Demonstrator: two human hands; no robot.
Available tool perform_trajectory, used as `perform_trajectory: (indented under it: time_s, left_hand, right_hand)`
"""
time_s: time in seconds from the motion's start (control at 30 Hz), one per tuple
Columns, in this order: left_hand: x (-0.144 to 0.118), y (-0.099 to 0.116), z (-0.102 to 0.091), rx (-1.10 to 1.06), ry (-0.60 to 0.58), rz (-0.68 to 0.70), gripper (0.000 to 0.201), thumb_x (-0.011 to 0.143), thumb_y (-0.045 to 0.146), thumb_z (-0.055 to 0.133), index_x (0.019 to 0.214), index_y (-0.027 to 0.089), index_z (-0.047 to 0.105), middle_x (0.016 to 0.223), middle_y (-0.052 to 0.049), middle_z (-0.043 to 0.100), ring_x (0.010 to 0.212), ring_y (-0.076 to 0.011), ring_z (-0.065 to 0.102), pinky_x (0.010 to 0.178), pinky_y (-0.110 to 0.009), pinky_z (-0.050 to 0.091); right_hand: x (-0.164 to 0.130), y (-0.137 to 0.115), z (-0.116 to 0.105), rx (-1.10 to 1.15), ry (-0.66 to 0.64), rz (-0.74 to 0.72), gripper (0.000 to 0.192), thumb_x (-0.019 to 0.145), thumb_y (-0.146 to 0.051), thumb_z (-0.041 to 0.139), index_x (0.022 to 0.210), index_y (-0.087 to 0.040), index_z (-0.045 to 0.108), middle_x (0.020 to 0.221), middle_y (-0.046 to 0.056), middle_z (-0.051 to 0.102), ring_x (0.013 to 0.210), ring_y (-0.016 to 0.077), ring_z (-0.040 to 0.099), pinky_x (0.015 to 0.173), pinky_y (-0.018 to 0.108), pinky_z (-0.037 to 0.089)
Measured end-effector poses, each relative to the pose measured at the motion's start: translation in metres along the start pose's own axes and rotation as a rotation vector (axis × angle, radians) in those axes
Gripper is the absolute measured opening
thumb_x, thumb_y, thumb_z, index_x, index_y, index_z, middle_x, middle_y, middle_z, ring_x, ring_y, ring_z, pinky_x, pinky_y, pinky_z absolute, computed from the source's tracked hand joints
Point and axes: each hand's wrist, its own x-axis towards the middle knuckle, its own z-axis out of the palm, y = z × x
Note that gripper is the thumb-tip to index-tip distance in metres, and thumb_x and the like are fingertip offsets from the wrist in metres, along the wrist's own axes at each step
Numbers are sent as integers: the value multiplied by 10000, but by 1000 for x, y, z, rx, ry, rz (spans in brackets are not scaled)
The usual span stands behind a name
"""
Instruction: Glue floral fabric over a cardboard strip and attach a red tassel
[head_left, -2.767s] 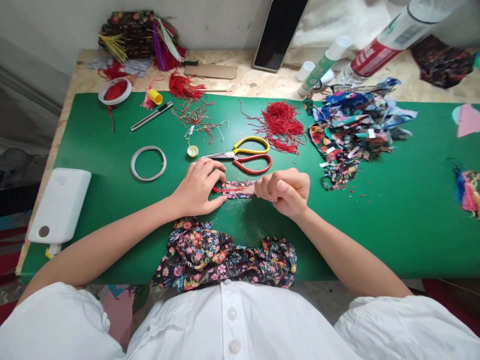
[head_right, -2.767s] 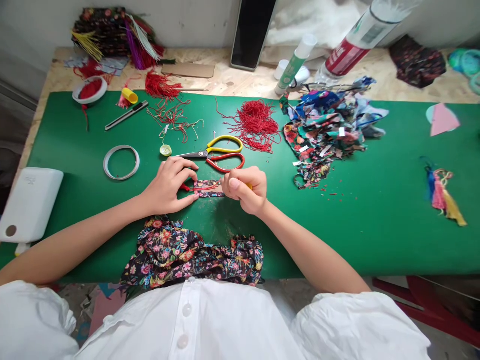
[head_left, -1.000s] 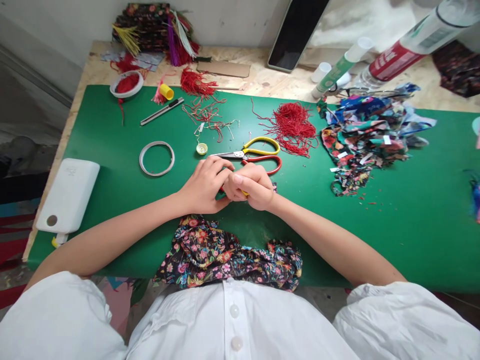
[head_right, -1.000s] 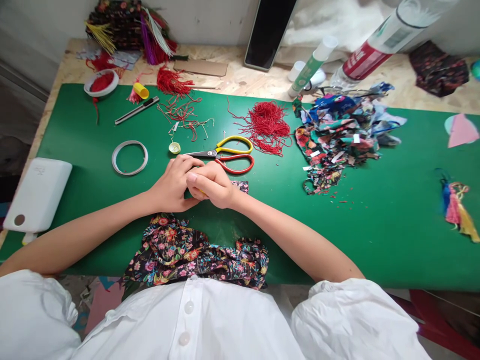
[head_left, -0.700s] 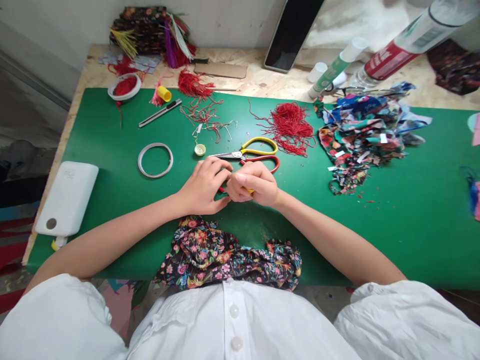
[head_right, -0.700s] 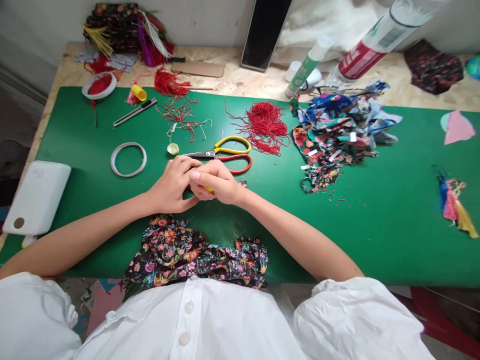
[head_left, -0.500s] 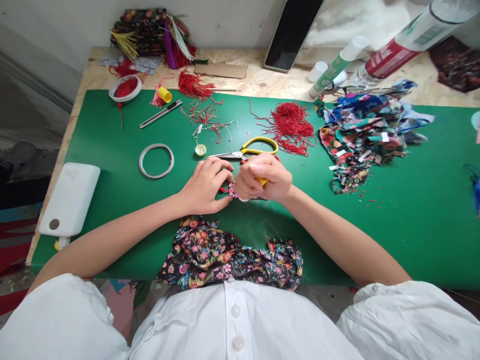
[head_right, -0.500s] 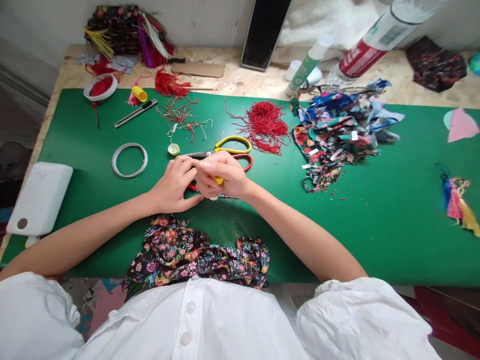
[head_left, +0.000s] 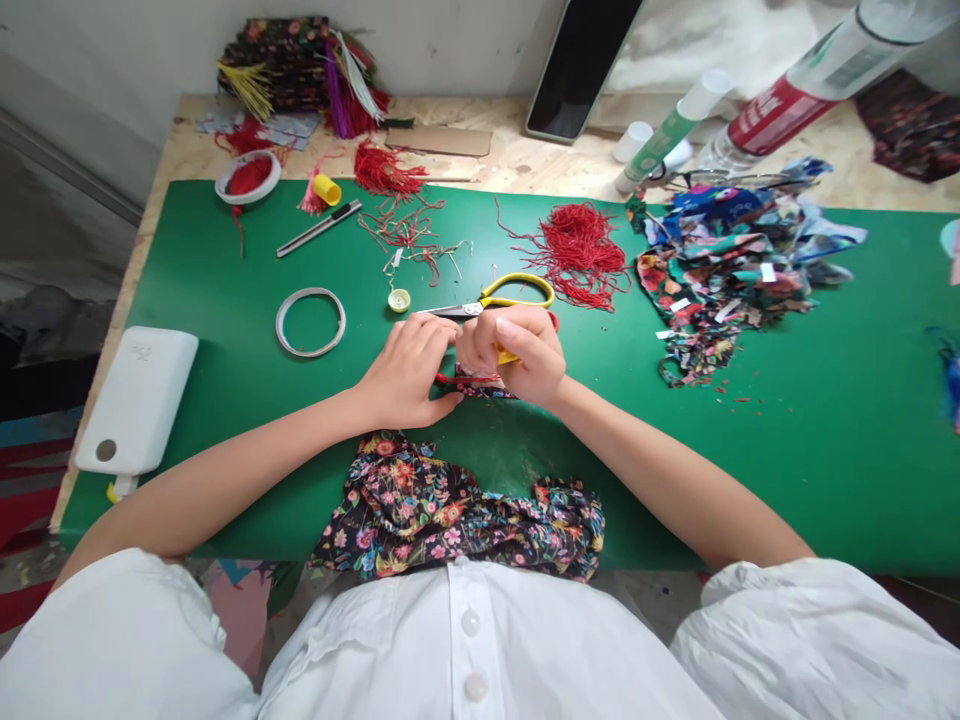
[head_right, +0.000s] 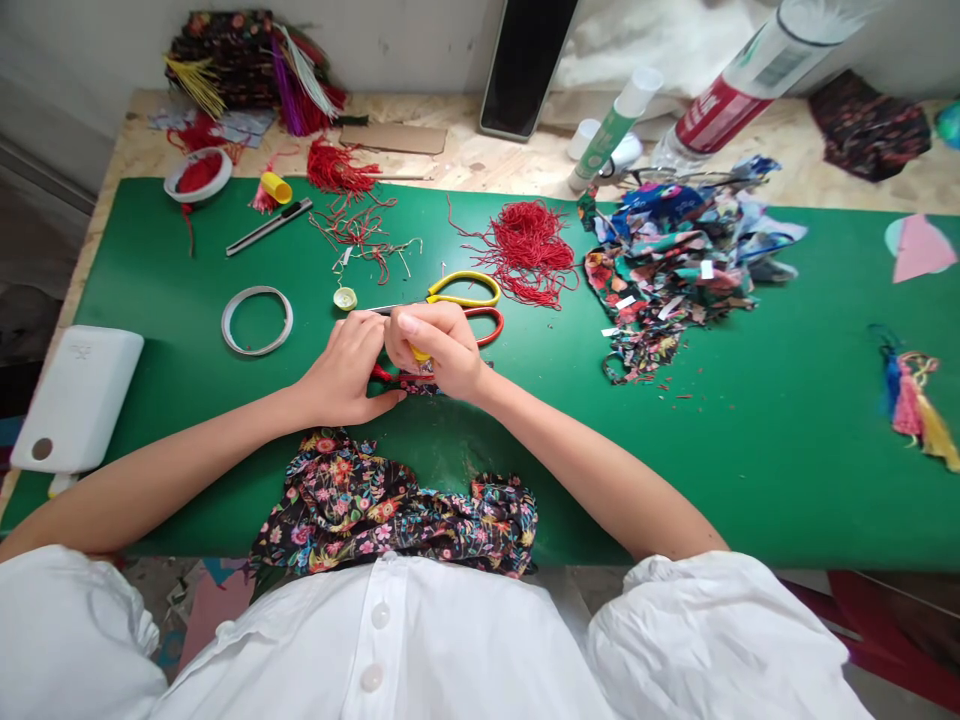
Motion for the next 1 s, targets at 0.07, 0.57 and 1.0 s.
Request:
perform_trajectory:
  time_s: [0.07, 0.57, 1.0]
  left_hand:
    - [0, 0, 0, 1, -2, 1, 450, 788, 347, 611, 1172, 149, 484, 1252, -160, 554, 1192, -334, 447, 982, -482, 389]
    - [0, -1, 2, -6, 15, -2, 448, 774, 348, 646, 1169, 162, 545, 1294, -146, 539, 1221, -338, 442, 992, -485, 390]
    - [0, -1, 2, -21, -6, -6, 457, 769, 343, 648, 1179, 168, 547, 1283, -144, 546, 1233, -344, 426, 1007, -502, 383]
  right_hand:
    - [-2, 2, 0, -33, -34, 4, 476, 945, -402, 553, 540, -167, 473, 482, -19, 445, 466, 93, 407, 488, 227, 351]
    - [-2, 11, 9, -84, -42, -13, 472, 982, -390, 517, 569, -168, 455, 510, -31, 435, 476, 81, 383, 487, 214, 332]
    - [1, 7, 5, -191, -77, 9, 487, 998, -404, 492, 578, -166, 425, 527, -33, 430, 482, 66, 385, 481, 202, 331]
